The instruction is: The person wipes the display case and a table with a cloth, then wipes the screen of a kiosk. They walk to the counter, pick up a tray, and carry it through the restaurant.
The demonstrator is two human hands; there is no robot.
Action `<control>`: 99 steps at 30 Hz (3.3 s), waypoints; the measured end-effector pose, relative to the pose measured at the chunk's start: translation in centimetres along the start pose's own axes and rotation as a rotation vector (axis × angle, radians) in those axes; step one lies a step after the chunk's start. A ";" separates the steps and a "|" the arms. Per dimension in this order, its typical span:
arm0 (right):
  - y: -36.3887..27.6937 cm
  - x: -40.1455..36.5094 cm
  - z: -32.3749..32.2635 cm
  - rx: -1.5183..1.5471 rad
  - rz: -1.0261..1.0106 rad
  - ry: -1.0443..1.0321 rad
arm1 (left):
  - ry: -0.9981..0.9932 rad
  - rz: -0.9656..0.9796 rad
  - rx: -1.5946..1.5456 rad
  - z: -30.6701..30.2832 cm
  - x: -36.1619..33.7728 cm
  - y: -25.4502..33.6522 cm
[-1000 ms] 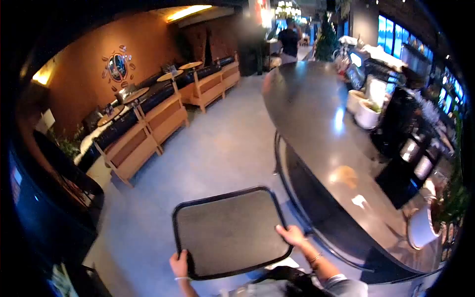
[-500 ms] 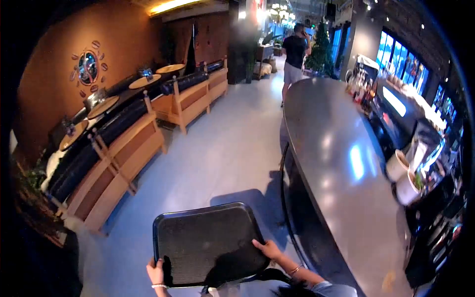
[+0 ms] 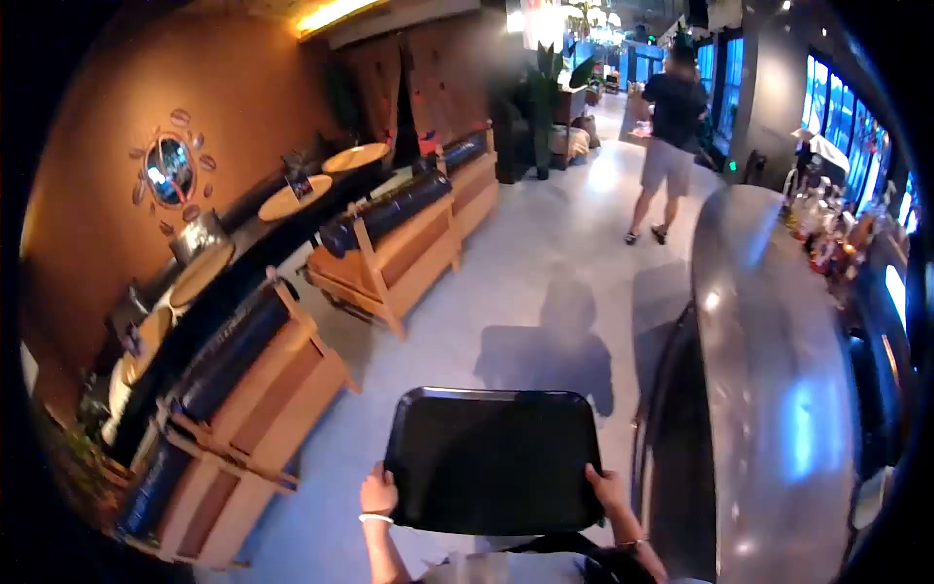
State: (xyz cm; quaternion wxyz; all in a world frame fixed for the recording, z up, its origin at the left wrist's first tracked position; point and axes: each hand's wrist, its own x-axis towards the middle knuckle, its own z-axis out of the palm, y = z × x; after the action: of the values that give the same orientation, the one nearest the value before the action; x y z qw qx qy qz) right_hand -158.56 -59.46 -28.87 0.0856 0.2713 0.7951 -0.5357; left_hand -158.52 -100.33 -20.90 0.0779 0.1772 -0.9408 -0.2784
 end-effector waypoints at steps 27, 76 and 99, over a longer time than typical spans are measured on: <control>-54.6 92.5 6.6 -0.121 0.139 0.300 | -0.463 -0.018 -0.478 40.7 106.8 41.8; -110.5 263.8 -67.9 0.030 0.429 0.820 | -0.633 -0.287 -0.804 150.0 225.3 186.9; -130.9 353.3 -116.5 0.028 0.119 0.431 | -0.604 -0.543 -1.175 191.4 266.3 251.9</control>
State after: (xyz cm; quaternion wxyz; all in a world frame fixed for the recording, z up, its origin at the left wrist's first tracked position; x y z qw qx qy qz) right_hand -505.16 128.66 -26.30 -0.0587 0.4273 0.7700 -0.4703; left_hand -524.88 91.38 -28.60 -0.1754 0.2490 -0.5382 -0.7859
